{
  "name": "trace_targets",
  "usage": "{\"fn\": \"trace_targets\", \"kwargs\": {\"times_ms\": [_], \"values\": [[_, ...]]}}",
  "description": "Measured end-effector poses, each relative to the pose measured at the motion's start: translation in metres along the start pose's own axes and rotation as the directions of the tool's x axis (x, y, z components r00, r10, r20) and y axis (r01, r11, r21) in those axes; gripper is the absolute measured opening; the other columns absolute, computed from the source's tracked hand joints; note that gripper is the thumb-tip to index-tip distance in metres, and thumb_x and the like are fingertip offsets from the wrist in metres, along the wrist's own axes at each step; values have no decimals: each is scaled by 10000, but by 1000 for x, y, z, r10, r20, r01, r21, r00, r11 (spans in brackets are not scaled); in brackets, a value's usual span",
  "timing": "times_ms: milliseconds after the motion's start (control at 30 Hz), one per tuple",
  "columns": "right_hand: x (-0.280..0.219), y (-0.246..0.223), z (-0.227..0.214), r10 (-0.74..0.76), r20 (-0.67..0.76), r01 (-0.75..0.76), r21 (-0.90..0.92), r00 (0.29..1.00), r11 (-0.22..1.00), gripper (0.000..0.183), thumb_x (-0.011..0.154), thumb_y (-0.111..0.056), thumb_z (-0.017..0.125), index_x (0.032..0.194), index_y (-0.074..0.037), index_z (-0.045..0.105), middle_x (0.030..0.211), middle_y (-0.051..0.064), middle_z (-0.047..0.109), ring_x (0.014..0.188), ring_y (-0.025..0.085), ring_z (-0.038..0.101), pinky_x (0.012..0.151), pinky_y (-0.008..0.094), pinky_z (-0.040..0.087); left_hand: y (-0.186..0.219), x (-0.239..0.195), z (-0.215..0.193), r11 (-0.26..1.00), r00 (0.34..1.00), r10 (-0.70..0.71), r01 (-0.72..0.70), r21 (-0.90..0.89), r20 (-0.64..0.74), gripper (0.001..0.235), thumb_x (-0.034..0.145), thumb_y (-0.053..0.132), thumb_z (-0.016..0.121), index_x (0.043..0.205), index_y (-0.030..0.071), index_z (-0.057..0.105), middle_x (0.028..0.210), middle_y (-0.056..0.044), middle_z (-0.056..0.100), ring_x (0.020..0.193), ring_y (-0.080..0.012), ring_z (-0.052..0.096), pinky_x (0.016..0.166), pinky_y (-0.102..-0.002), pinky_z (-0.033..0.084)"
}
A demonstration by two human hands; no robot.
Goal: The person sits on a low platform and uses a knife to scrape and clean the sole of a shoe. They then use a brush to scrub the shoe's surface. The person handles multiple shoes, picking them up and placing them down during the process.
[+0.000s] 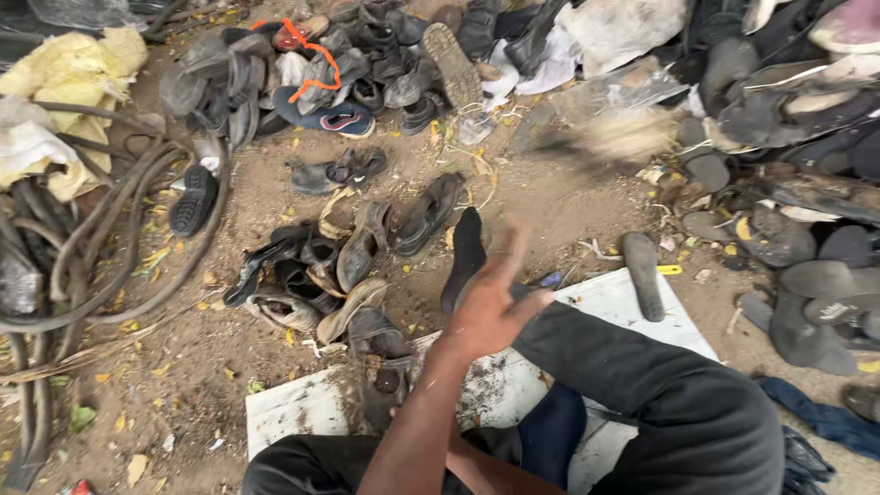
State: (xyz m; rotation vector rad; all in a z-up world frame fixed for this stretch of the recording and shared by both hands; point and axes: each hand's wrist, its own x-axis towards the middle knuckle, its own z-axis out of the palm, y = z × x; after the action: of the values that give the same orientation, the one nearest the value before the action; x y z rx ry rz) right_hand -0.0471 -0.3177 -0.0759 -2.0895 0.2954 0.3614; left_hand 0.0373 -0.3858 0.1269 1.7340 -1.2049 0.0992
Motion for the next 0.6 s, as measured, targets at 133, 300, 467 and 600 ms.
{"fn": "trace_targets", "kwargs": {"times_ms": [133,300,467,600], "values": [[-14,13,-7,-207,-155,217,50,966,975,344,1011,-313,574,1231,-49,567,979,186,677,870,355,692,761,459,541,-23,10,-3,941,966,-257,256,219,-23,630,1006,444,671,1469,42,526,1471,-244,589,1327,-384,597,1114,-437,471],[-17,25,-16,45,-12,-43,132,999,990,222,1039,-226,505,1149,-59,602,904,151,657,791,335,676,735,470,515,-84,-98,-76,368,432,-898,635,679,83,629,953,274,607,1549,207,419,1412,-164,614,1260,-388,630,1095,-468,491],[-37,28,-62,-97,135,112,-105,986,988,220,1022,-189,541,1170,-32,580,977,192,660,877,388,659,745,533,520,-143,-214,-81,556,863,-505,328,764,-2,741,816,345,739,1448,62,477,1540,-189,425,1376,-444,449,1049,-527,428],[-56,50,-109,-100,266,167,-243,959,956,234,1055,-238,526,1158,-36,584,965,211,684,920,398,680,801,546,513,-154,-227,-73,436,837,-544,342,832,-60,555,800,437,731,1278,169,638,1401,-103,555,1252,-384,557,1041,-511,490]]}}
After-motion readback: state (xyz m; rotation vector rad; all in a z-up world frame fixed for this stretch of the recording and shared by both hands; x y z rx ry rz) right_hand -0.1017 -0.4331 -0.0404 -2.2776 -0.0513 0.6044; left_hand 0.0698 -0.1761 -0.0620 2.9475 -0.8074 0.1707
